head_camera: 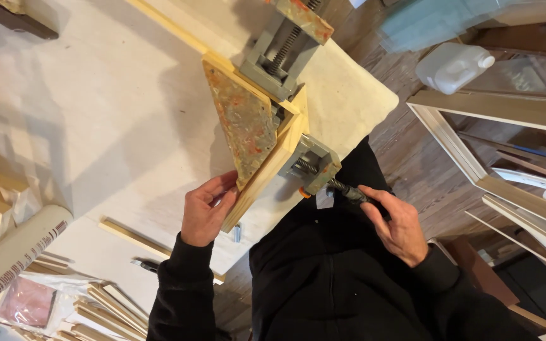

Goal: Applying glue to wooden slats, aligning them in a corner clamp, and hammering nails to assemble frames.

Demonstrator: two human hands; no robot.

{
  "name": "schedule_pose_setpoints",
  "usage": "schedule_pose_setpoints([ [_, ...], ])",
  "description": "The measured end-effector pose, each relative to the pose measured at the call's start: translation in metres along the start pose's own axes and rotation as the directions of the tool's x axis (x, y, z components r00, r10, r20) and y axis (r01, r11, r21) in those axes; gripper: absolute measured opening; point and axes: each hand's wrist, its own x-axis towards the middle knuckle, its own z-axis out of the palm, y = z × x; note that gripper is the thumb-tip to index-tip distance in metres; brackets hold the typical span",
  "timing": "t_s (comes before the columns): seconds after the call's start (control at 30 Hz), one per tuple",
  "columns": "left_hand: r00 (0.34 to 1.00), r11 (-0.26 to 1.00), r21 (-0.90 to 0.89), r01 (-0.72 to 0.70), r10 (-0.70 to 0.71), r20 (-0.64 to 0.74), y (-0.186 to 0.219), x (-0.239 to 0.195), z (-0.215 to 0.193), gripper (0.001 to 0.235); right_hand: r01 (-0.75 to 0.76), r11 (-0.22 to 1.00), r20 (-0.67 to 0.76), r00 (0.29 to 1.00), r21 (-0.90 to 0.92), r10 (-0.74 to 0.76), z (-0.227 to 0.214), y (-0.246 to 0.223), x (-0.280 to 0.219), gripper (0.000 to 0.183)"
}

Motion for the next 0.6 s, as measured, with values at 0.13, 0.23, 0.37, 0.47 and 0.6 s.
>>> schedule_pose_setpoints([
  [0.13, 1.000, 1.000, -0.023, 0.014, -0.014, -0.005, -0.001, 0.003, 0.000, 0.042, -0.307, 0.914, 0.133, 0.951, 0.265, 0.281, 0.019, 0.041, -0.009, 0.027],
  [0.23, 1.000, 0.998, -0.057, 0.017, -0.018, -0.006, 0.001, 0.001, -0.002, 0.041, -0.573, 0.489, 0.381, 0.813, 0.657, 0.441, 0.017, 0.051, -0.006, 0.031],
  [0.37, 0.999, 0.999, -0.040, 0.034, -0.034, 0.008, 0.005, 0.004, -0.003, 0.041, -0.687, 0.386, 0.623, 0.725, 0.616, 0.294, 0.004, 0.041, 0.009, 0.041],
  [0.47, 0.999, 0.998, -0.029, 0.048, -0.048, 0.005, 0.006, 0.003, -0.002, 0.040, -0.773, 0.278, 0.701, 0.635, 0.571, 0.325, 0.003, 0.041, 0.013, 0.046],
  [0.6, 0.999, 0.999, 0.008, 0.044, -0.044, -0.007, 0.011, 0.004, -0.001, 0.040, -0.809, 0.180, 0.738, 0.586, 0.560, 0.336, 0.004, 0.039, 0.011, 0.048],
])
